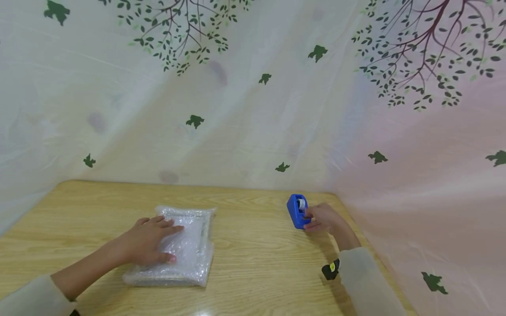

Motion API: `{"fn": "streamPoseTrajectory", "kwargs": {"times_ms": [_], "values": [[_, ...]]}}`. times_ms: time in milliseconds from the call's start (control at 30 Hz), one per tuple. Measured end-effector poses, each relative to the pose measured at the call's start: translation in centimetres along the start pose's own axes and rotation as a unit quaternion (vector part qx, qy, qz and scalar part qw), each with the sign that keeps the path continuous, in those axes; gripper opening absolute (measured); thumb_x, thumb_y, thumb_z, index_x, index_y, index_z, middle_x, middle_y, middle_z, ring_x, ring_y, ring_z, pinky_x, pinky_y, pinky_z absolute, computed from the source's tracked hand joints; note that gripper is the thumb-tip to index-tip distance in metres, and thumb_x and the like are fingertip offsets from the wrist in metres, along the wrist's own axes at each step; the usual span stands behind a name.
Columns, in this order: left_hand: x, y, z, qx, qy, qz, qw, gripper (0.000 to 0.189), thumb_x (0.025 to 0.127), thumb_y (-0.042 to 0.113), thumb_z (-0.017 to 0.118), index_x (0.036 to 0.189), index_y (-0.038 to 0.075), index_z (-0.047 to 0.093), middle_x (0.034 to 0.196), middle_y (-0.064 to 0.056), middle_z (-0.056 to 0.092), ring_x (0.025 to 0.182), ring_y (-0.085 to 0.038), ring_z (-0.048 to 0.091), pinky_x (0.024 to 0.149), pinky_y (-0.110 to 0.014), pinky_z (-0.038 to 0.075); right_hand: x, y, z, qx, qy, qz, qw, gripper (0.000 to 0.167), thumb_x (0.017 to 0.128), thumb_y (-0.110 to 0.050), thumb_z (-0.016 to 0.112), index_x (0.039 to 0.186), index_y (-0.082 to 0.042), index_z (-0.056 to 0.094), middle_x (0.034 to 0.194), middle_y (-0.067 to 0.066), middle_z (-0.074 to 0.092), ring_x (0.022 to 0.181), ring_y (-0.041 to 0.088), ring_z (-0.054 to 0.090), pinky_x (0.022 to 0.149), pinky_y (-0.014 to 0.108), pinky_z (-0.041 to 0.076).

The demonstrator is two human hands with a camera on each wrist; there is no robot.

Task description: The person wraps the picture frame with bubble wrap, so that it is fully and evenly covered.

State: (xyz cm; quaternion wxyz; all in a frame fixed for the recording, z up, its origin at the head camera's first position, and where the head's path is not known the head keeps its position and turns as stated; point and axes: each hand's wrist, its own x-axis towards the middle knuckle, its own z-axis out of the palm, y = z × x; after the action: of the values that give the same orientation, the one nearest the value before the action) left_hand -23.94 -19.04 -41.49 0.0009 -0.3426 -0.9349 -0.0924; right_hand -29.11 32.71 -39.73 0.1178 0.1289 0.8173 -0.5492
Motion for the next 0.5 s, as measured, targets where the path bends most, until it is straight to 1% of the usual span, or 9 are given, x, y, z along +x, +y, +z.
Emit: {"fn": "streamPoseTrajectory", "kwargs": {"times_ms": [100,200,300,333,433,500], "values": [[-0.2,0.3,0.2,0.003,0.001,0.000,1.0000,0.082,0.082,0.064,0.073,0.143,0.011,0.059,0.142,-0.030,0.055,0.133,-0.056,0.045,0.100,-0.077,0.034,-0.2,0.7,0.1,0.022,0.001,-0.005,0.9997,0.035,0.096,-0.003,0.053,0.123,0.017,0.045,0.105,0.023,0.059,0.071,0.025,0.072,0.074,0.040,0.062],[-0.3,0.5,0.2,0.002,-0.002,-0.002,1.0000,0.082,0.083,0.065,0.071,0.144,0.011,0.059,0.142,-0.029,0.055,0.133,-0.056,0.045,0.100,-0.077,0.034,-0.4,1.2,0.3,0.036,0.008,-0.010,0.9993,0.025,0.094,-0.002,0.052,0.112,0.014,0.049,0.095,0.024,0.059,0.069,0.024,0.072,0.072,0.039,0.062],[-0.5,0.6,0.3,0.003,-0.005,-0.002,1.0000,0.084,0.083,0.067,0.070,0.144,0.011,0.058,0.143,-0.029,0.055,0.134,-0.057,0.044,0.100,-0.076,0.034,-0.5,1.8,0.3,0.045,0.016,-0.013,0.9988,0.014,0.093,-0.002,0.050,0.100,0.010,0.051,0.092,0.025,0.062,0.071,0.024,0.072,0.073,0.039,0.062],[-0.6,0.6,0.4,0.004,-0.005,-0.003,1.0000,0.084,0.082,0.067,0.070,0.144,0.012,0.058,0.143,-0.029,0.055,0.134,-0.057,0.044,0.100,-0.077,0.034,-0.6,1.9,0.2,0.043,0.018,-0.017,0.9988,0.011,0.092,-0.002,0.050,0.096,0.009,0.051,0.092,0.024,0.063,0.072,0.024,0.072,0.074,0.039,0.062],[-0.8,0.9,0.5,0.003,-0.006,-0.007,1.0000,0.084,0.083,0.068,0.069,0.144,0.011,0.058,0.143,-0.030,0.054,0.134,-0.057,0.044,0.101,-0.077,0.033,-0.7,2.4,0.1,0.037,0.016,-0.028,0.9988,0.012,0.092,-0.002,0.049,0.083,0.005,0.051,0.088,0.018,0.062,0.078,0.024,0.073,0.077,0.039,0.062],[-0.9,1.1,0.6,0.003,-0.006,-0.007,1.0000,0.084,0.083,0.068,0.069,0.144,0.012,0.058,0.143,-0.030,0.054,0.134,-0.057,0.044,0.101,-0.077,0.034,-0.8,2.6,0.0,0.034,0.015,-0.037,0.9986,0.013,0.090,-0.001,0.049,0.078,0.003,0.050,0.091,0.016,0.062,0.081,0.024,0.073,0.079,0.038,0.062]]}}
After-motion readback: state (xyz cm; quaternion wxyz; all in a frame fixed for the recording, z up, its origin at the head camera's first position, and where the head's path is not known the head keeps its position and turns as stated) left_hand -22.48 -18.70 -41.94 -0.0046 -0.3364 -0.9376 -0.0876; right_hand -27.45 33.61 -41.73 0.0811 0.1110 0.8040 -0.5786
